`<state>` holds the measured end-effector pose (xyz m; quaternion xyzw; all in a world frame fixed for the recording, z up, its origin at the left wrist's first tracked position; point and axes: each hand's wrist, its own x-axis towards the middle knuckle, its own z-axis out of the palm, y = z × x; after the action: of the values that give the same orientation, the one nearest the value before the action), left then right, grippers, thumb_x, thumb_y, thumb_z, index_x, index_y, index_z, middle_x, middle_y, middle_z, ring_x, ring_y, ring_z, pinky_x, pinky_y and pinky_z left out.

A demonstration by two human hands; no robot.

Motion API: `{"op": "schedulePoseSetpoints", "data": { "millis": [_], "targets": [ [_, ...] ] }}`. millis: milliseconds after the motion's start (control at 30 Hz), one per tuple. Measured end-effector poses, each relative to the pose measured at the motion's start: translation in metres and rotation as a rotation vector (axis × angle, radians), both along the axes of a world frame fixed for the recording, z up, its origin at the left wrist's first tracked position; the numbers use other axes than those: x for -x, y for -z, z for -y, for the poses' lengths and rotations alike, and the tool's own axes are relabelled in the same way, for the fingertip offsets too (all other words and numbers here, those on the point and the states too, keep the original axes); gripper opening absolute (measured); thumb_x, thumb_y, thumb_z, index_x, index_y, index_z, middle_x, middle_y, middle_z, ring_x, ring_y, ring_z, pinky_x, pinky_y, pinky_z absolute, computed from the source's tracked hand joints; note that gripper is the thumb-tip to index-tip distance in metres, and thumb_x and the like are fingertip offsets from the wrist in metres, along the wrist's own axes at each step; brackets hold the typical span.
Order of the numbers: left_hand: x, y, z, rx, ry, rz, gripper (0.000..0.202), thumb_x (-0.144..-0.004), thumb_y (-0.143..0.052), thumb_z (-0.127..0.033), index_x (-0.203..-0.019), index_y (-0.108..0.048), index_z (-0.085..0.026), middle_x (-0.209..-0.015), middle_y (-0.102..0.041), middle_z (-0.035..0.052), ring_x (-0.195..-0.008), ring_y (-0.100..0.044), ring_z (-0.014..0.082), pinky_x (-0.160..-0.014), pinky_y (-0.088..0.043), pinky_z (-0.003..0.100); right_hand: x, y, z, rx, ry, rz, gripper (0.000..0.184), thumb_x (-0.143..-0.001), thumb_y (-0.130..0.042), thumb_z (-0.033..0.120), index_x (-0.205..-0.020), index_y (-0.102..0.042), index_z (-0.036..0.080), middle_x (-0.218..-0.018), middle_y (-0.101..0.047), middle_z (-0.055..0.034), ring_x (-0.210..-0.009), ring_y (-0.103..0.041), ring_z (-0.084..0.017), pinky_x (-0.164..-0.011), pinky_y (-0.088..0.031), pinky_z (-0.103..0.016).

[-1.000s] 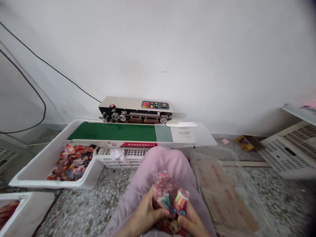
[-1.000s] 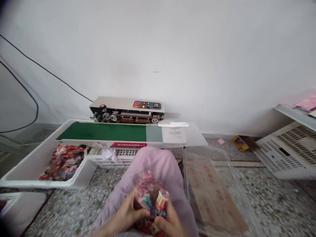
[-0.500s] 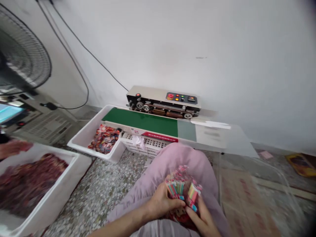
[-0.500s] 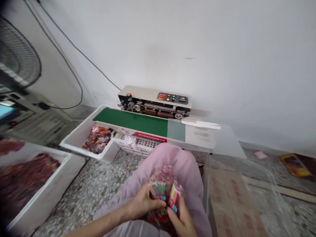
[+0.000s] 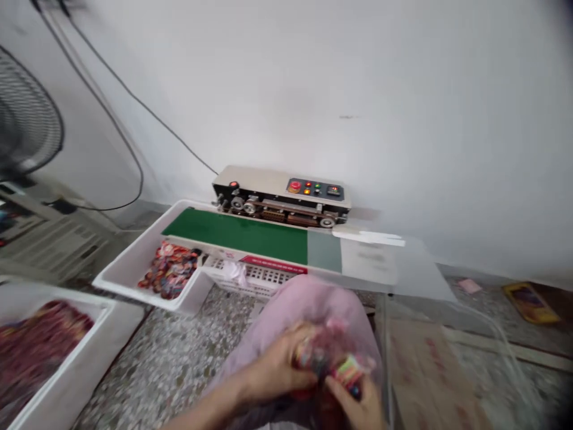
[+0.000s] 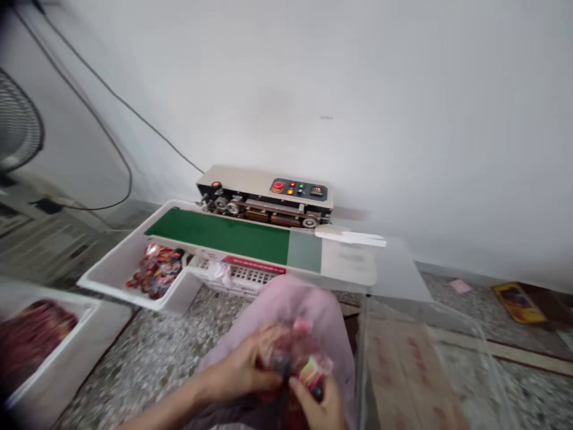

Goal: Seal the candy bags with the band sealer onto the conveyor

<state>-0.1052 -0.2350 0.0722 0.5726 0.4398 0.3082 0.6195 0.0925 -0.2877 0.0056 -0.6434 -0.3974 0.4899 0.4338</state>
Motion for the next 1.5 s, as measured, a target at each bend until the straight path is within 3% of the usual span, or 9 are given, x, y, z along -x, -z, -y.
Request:
{"op": "schedulePoseSetpoints", "data": {
  "millis": [200,467,567,700,800,1000,1167,1367,1500],
  "targets": [
    [0.003,-0.013,-0.020,-0.118,0.109,-0.034,0.054,-0.076,-0.068,-0.010,-0.127,-0.063,-0.025,-0.124,-0.066,0.0037,-0.117,-0.061,0.0234,-0.105,-0.045,0.034,0.000,-0.030,-0.020,-0.141,-0.107,0.035,0.046,-0.073,-0.077,0.045,-0.115,-0.072,0.026,-0.111,-0.075,-0.0085,-0.104,-0.070,-0.030,-0.094,-0.057,-0.039],
    [-0.049,-0.077,-0.149,-0.540,0.098,0.039,0.055,-0.082,-0.067,-0.017,-0.135,-0.056,-0.023,-0.132,-0.064,0.0067,-0.120,-0.061,0.0244,-0.105,-0.046,0.036,-0.050,-0.120,-0.156,-0.550,-0.045,0.176,0.044,-0.081,-0.075,0.036,-0.122,-0.067,0.024,-0.118,-0.072,-0.0070,-0.105,-0.067,-0.024,-0.098,-0.054,-0.038],
    [-0.066,-0.064,-0.192,-0.516,0.123,0.086,0.061,-0.080,-0.072,-0.021,-0.138,-0.053,-0.023,-0.138,-0.061,0.0074,-0.123,-0.059,0.0254,-0.105,-0.045,0.037,-0.067,-0.105,-0.202,-0.579,-0.051,0.121,0.050,-0.074,-0.080,0.035,-0.120,-0.067,0.023,-0.120,-0.071,-0.0072,-0.110,-0.065,-0.025,-0.103,-0.050,-0.041],
    [-0.079,-0.002,-0.232,-0.348,0.063,0.102,0.060,-0.071,-0.076,-0.018,-0.128,-0.059,-0.015,-0.123,-0.068,0.0097,-0.112,-0.064,0.0260,-0.098,-0.049,0.036,-0.073,-0.046,-0.243,-0.458,-0.071,0.037,0.057,-0.066,-0.082,0.025,-0.120,-0.064,0.023,-0.119,-0.071,-0.0052,-0.111,-0.065,-0.025,-0.104,-0.048,-0.041],
    [-0.083,0.031,-0.242,-0.275,0.001,0.129,0.054,-0.070,-0.076,-0.018,-0.122,-0.061,-0.014,-0.116,-0.070,0.0089,-0.105,-0.066,0.0246,-0.093,-0.051,0.035,-0.070,-0.025,-0.255,-0.445,-0.090,0.045,0.055,-0.069,-0.078,0.023,-0.122,-0.063,0.023,-0.124,-0.069,-0.0056,-0.115,-0.064,-0.025,-0.106,-0.046,-0.040],
    [-0.108,0.016,-0.247,-0.132,0.113,0.343,0.059,-0.069,-0.085,-0.034,-0.121,-0.064,-0.015,-0.110,-0.073,0.0080,-0.102,-0.067,0.0243,-0.094,-0.052,0.036,-0.097,-0.065,-0.252,-0.343,-0.075,0.185,0.048,-0.073,-0.076,0.036,-0.116,-0.062,0.020,-0.112,-0.074,-0.0068,-0.104,-0.069,-0.025,-0.097,-0.051,-0.040],
    [-0.147,0.008,-0.273,-0.185,0.319,-0.150,0.053,-0.068,-0.084,-0.031,-0.116,-0.068,-0.016,-0.099,-0.076,0.0041,-0.094,-0.071,0.0236,-0.081,-0.056,0.030,-0.142,-0.063,-0.258,-0.161,0.013,0.192,0.055,-0.068,-0.077,0.045,-0.113,-0.064,0.018,-0.108,-0.076,-0.0079,-0.097,-0.071,-0.027,-0.086,-0.056,-0.038],
    [-0.145,0.020,-0.294,-0.291,0.100,-0.523,0.055,-0.065,-0.082,-0.027,-0.116,-0.064,-0.017,-0.114,-0.073,0.0097,-0.109,-0.066,0.0319,-0.093,-0.051,0.038,-0.168,-0.040,-0.277,-0.055,0.016,0.383,0.065,-0.070,-0.072,0.054,-0.124,-0.060,0.019,-0.113,-0.075,-0.0093,-0.103,-0.070,-0.029,-0.090,-0.054,-0.041],
    [-0.128,0.025,-0.283,-0.339,0.040,-0.648,0.063,-0.074,-0.077,-0.030,-0.133,-0.054,-0.022,-0.119,-0.072,0.0081,-0.113,-0.066,0.0284,-0.094,-0.050,0.035,-0.172,-0.044,-0.285,-0.046,-0.054,0.742,0.092,-0.075,-0.065,0.056,-0.150,-0.036,0.012,-0.142,-0.057,-0.0182,-0.126,-0.057,-0.031,-0.103,-0.046,-0.043]
  ]
}}
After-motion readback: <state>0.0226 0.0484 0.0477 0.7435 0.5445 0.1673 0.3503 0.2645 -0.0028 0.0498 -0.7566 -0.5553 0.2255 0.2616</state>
